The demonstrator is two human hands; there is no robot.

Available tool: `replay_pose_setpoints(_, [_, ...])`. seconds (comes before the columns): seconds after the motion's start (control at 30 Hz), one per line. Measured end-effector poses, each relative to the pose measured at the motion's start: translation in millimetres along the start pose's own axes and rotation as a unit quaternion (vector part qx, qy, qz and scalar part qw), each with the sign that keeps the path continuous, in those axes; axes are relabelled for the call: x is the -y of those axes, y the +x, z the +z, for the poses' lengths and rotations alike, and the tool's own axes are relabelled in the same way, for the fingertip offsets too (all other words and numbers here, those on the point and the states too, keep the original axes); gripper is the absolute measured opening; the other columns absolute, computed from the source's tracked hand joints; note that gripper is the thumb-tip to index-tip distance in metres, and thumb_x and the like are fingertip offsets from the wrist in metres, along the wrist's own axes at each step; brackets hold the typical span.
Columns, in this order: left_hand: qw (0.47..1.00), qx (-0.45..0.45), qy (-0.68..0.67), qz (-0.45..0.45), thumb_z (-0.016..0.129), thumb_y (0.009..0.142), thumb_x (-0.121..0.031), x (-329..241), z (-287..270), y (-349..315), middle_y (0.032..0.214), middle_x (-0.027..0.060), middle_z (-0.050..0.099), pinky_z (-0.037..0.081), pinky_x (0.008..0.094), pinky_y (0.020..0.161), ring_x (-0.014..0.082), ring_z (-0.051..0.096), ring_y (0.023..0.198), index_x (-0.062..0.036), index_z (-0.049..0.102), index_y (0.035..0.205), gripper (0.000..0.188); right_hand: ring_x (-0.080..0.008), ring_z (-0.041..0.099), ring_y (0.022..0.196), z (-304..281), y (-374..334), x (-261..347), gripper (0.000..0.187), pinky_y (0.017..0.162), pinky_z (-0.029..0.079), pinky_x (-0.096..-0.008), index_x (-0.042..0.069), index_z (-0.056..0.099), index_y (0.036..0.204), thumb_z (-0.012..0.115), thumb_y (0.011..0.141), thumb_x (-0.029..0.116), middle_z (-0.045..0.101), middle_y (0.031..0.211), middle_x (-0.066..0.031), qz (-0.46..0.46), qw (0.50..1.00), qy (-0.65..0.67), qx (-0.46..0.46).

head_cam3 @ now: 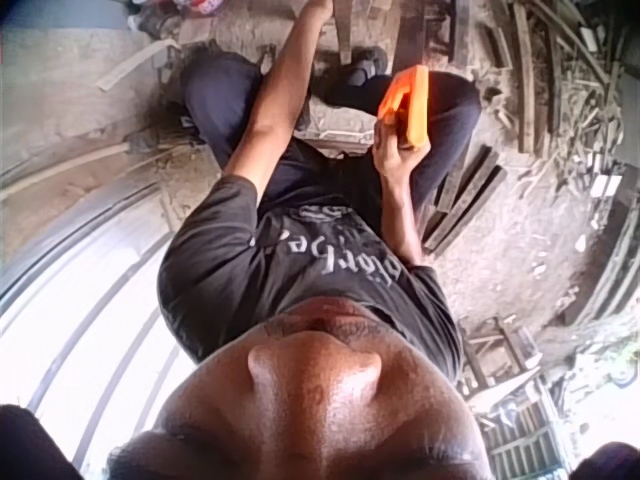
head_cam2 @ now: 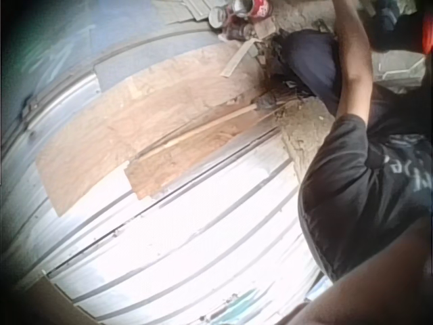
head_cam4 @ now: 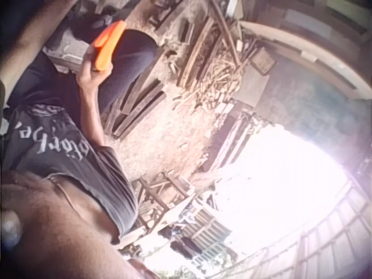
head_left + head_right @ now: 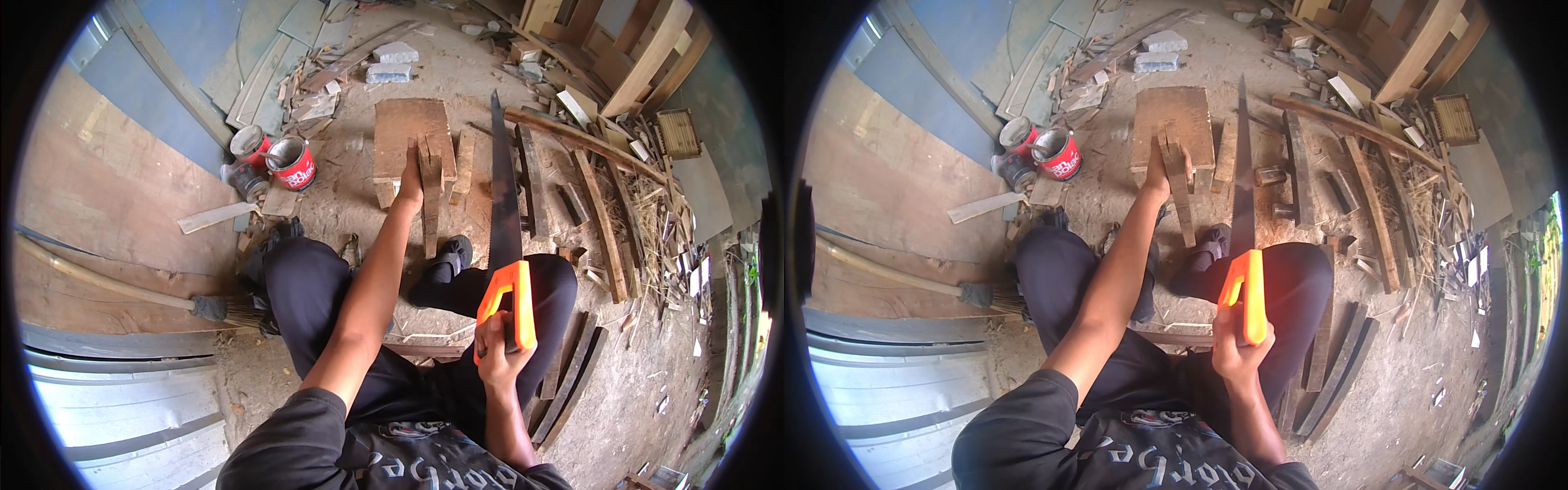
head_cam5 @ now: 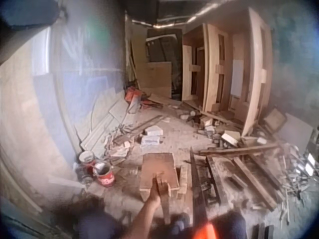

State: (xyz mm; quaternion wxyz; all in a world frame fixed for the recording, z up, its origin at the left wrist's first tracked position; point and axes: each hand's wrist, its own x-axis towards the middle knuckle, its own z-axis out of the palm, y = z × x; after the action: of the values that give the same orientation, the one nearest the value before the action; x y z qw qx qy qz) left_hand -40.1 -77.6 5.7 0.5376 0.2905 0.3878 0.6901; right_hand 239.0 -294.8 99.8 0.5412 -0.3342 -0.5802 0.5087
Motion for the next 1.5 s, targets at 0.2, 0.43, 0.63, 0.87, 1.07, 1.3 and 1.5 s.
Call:
replay_pose_setpoints(0.2, [1.0, 0.006, -0.001, 0.022, 0.02, 0.095, -0.084, 0, -1, -3, 0.062, 0.0056, 0.06, 0.05, 0.0351, 0.053, 0.0202, 0.06, 0.053, -0.011, 0.064, 0.083, 0.086, -0.007, 0.046, 0.047, 10, -10, 29, 0.005, 0.044, 0.036, -0.0239, -0.006, 0.057, 0.102, 0.056, 0.098, -0.003, 0.053, 0.06, -0.0018, -0.078, 0.99, -0.067, 0.092])
replay_pose_setpoints(0.43, [0.999, -0.014, -0.015, 0.043, 0.022, 0.095, -0.083, 9, -1, 3, 0.062, 0.0067, 0.061, 0.051, 0.0338, 0.051, 0.0199, 0.06, 0.05, -0.0102, 0.063, 0.08, 0.085, -0.0136, 0.053, 0.048, 17, -16, 47, 0.005, 0.049, 0.042, -0.0274, -0.004, 0.061, 0.086, 0.066, 0.086, -0.002, 0.057, 0.063, -0.006, -0.026, 0.992, -0.093, 0.086])
replay_pose_setpoints(0.63, [0.999, -0.018, 0.007, 0.039, 0.021, 0.096, -0.083, 5, 3, 2, 0.06, 0.0062, 0.06, 0.05, 0.034, 0.05, 0.0196, 0.059, 0.049, -0.0119, 0.062, 0.08, 0.083, -0.015, 0.055, 0.049, 19, -11, 62, 0.009, 0.05, 0.043, -0.0288, -0.003, 0.062, 0.086, 0.07, 0.083, -0.002, 0.057, 0.064, -0.007, -0.043, 0.986, -0.133, 0.09])
replay_pose_setpoints(0.87, [0.999, -0.024, -0.023, 0.0, 0.022, 0.095, -0.084, 10, 39, -1, 0.058, 0.005, 0.057, 0.049, 0.0349, 0.048, 0.0189, 0.058, 0.048, -0.0138, 0.061, 0.084, 0.081, -0.0118, 0.055, 0.051, 12, -11, 75, 0.009, 0.052, 0.044, -0.0264, -0.003, 0.062, 0.088, 0.071, 0.085, -0.002, 0.058, 0.064, -0.0054, -0.024, 0.983, -0.159, 0.088])
replay_pose_setpoints(1.07, [0.997, -0.053, -0.011, 0.053, 0.02, 0.094, -0.085, 53, -42, 52, 0.059, 0.0061, 0.059, 0.049, 0.0348, 0.05, 0.0201, 0.058, 0.05, -0.0126, 0.063, 0.088, 0.084, -0.0076, 0.054, 0.055, 30, -9, 78, 0.008, 0.053, 0.044, -0.025, -0.003, 0.062, 0.088, 0.07, 0.088, -0.001, 0.058, 0.065, -0.0033, 0.059, 0.993, -0.07, 0.073])
replay_pose_setpoints(1.3, [0.999, -0.019, 0.002, 0.04, 0.022, 0.101, -0.076, 52, -14, 29, 0.086, 0.0093, 0.065, 0.048, 0.035, 0.073, 0.023, 0.061, 0.075, -0.004, 0.062, 0.109, 0.082, -0.0054, 0.054, 0.058, 34, 10, 85, 0.011, 0.054, 0.045, -0.0246, -0.003, 0.062, 0.093, 0.072, 0.092, 0.003, 0.06, 0.067, -0.0022, 0.031, 0.984, -0.155, 0.085])
replay_pose_setpoints(1.5, [0.935, -0.116, 0.165, 0.291, 0.062, 0.099, -0.049, 47, 4, -3, 0.104, 0.0109, 0.067, 0.051, 0.0346, 0.084, 0.0214, 0.064, 0.097, -0.0002, 0.056, 0.108, 0.05, -0.0031, 0.053, 0.065, 44, 44, 82, 0.014, 0.059, 0.046, -0.0237, -0.005, 0.065, 0.098, 0.07, 0.096, 0.008, 0.061, 0.069, 0.0001, 0.102, 0.986, -0.112, 0.064])
